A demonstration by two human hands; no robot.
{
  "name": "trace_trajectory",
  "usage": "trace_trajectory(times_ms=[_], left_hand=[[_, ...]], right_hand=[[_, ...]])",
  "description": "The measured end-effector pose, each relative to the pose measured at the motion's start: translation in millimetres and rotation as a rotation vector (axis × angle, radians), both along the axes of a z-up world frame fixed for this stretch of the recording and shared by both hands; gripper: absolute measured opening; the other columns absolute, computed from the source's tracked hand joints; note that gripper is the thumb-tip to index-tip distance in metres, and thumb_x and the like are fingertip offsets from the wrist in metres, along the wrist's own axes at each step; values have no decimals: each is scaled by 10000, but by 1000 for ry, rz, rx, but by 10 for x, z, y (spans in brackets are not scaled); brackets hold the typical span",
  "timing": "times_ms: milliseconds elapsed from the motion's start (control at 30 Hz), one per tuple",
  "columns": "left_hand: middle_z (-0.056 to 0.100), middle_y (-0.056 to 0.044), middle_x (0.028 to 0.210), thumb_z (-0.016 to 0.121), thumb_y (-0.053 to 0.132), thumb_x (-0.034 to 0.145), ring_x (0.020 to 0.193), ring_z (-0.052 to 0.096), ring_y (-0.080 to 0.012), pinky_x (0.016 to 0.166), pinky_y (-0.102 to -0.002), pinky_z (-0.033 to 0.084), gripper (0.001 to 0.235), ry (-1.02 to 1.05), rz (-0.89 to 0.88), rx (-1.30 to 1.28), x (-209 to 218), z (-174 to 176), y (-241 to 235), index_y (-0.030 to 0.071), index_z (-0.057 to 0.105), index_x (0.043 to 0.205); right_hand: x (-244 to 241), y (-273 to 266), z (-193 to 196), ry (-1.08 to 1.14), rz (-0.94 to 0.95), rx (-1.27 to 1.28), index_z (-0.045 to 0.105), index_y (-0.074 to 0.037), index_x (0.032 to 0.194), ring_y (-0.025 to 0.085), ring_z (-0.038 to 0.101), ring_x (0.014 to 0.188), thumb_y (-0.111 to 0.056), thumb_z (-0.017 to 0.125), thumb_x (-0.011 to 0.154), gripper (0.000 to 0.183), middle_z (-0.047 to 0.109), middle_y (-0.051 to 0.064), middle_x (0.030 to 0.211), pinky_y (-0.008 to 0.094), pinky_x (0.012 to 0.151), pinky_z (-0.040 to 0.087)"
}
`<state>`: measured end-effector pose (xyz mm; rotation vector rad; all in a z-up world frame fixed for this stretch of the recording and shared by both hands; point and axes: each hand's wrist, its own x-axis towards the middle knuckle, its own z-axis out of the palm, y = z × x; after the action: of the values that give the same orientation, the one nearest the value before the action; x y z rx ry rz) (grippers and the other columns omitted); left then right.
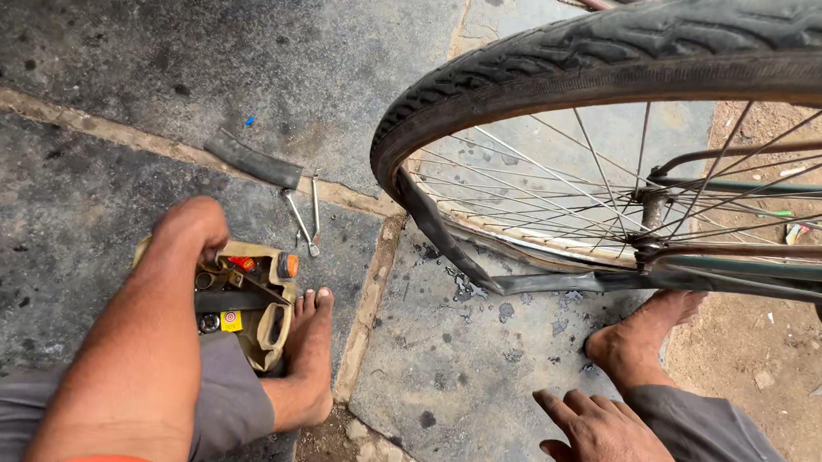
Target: The person removes a bicycle tire from the rim, cuts a piece of rubber, and inserts it into the tire. They then reseat the tire onto the rim by hand.
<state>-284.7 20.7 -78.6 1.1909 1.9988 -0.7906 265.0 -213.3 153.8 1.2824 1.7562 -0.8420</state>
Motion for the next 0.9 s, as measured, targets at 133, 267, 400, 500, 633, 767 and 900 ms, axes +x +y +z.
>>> trace_trajectory(times_ms=[133, 267, 400, 500, 633, 767, 900], left_hand=[[777, -168, 1146, 757, 200, 905, 1030, 765, -312, 837, -467, 587, 209, 58, 59, 128, -61, 144, -99, 45, 814, 1033], [746, -184, 1225, 711, 256, 959, 1096, 725, -348, 906, -486, 568, 253, 6, 51, 360, 307, -153, -60, 77, 779, 1125], [721, -235, 1260, 668, 194, 928, 1151, 704, -394, 987, -480, 559, 266, -89, -116, 410, 725, -622, 94, 47, 794, 1110], [705, -223, 1253, 649, 168, 912, 1165, 685, -396, 974, -500, 551, 251, -64, -46, 364, 835, -970, -166, 66, 788, 1094], [737, -221, 1237, 633, 202, 937, 1168, 713, -377, 998, -456, 565, 261, -50, -85, 360, 898, -1114, -240, 77, 818, 1072], [721, -222, 1220, 658, 198, 904, 1151, 702, -383, 975, -464, 556, 260, -43, -49, 368, 935, -920, -169, 63, 804, 1072], [747, -202, 1186, 731, 275, 884, 1121, 718, -377, 946, -461, 570, 287, -76, 34, 372, 1084, -769, -129, 69, 816, 1065]], right_hand=[[-63, 8, -15, 30, 2, -1, 326, -252, 1584, 205, 585, 1146, -515, 517, 1014, 656, 584, 8, 1213, 373, 1023, 466], [-67, -63, -83, 6, 8, 0, 355, -250, 1559, 212, 594, 1144, -504, 529, 1007, 632, 590, 9, 1202, 373, 1015, 469], [-87, -19, -141, 8, -9, 2, 370, -259, 1544, 209, 600, 1142, -496, 558, 990, 631, 591, 2, 1186, 373, 1006, 476], [-63, -40, -186, 40, -25, -27, 377, -250, 1547, 227, 598, 1146, -476, 574, 996, 627, 597, 16, 1180, 384, 1015, 470], [0, 31, -262, 46, -67, -89, 381, -219, 1516, 254, 575, 1185, -461, 584, 1017, 590, 585, 50, 1228, 402, 1048, 446], [-4, 21, -288, 50, -69, -146, 394, -201, 1504, 269, 569, 1205, -448, 596, 1019, 581, 577, 60, 1242, 415, 1050, 450], [23, -36, -291, 122, -117, -68, 447, -198, 1477, 270, 588, 1165, -413, 624, 998, 554, 611, 57, 1180, 416, 1037, 452]])
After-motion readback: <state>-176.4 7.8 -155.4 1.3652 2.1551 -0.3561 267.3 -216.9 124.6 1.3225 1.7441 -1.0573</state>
